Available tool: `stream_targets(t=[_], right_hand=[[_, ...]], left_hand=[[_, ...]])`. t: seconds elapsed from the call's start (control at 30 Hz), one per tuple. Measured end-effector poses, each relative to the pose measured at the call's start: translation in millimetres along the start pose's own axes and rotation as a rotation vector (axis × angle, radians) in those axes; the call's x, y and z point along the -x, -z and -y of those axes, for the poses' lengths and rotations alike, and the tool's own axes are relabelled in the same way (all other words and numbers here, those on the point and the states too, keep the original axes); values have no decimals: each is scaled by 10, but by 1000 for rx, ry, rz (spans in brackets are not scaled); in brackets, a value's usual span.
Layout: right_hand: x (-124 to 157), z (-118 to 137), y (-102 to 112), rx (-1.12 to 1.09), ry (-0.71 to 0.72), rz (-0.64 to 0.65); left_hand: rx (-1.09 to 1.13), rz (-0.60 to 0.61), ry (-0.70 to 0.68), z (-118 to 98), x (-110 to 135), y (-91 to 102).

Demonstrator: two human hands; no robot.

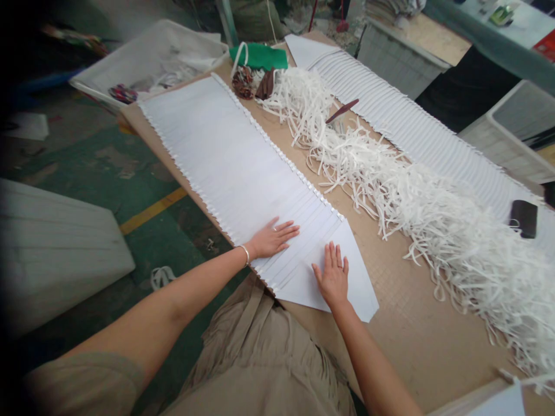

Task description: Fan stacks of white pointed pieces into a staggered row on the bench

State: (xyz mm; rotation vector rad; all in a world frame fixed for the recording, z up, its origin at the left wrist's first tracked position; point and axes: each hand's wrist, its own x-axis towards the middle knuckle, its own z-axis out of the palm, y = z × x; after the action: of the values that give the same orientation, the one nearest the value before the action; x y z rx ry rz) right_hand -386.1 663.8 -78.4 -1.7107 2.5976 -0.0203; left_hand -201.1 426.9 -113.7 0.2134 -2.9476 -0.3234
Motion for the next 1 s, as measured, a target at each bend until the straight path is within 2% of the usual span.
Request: stream_targets(t=[0.17, 0.27, 0.5, 0.83, 1.0], right_hand=[[-730, 306, 98, -24, 64, 69], [-957, 397, 61, -29, 68, 136], [-1027, 398, -10, -52, 107, 154], [-1078, 456, 38, -48, 135, 132], [-1307, 412, 138, -20, 108, 116]], left_hand=[[-9, 5, 10, -3, -9, -15], [-12, 2, 21, -3, -9, -10], [-11, -12, 37, 6, -5, -25], [23, -8, 36, 11, -17, -3], [35, -6, 77, 29, 60, 84]])
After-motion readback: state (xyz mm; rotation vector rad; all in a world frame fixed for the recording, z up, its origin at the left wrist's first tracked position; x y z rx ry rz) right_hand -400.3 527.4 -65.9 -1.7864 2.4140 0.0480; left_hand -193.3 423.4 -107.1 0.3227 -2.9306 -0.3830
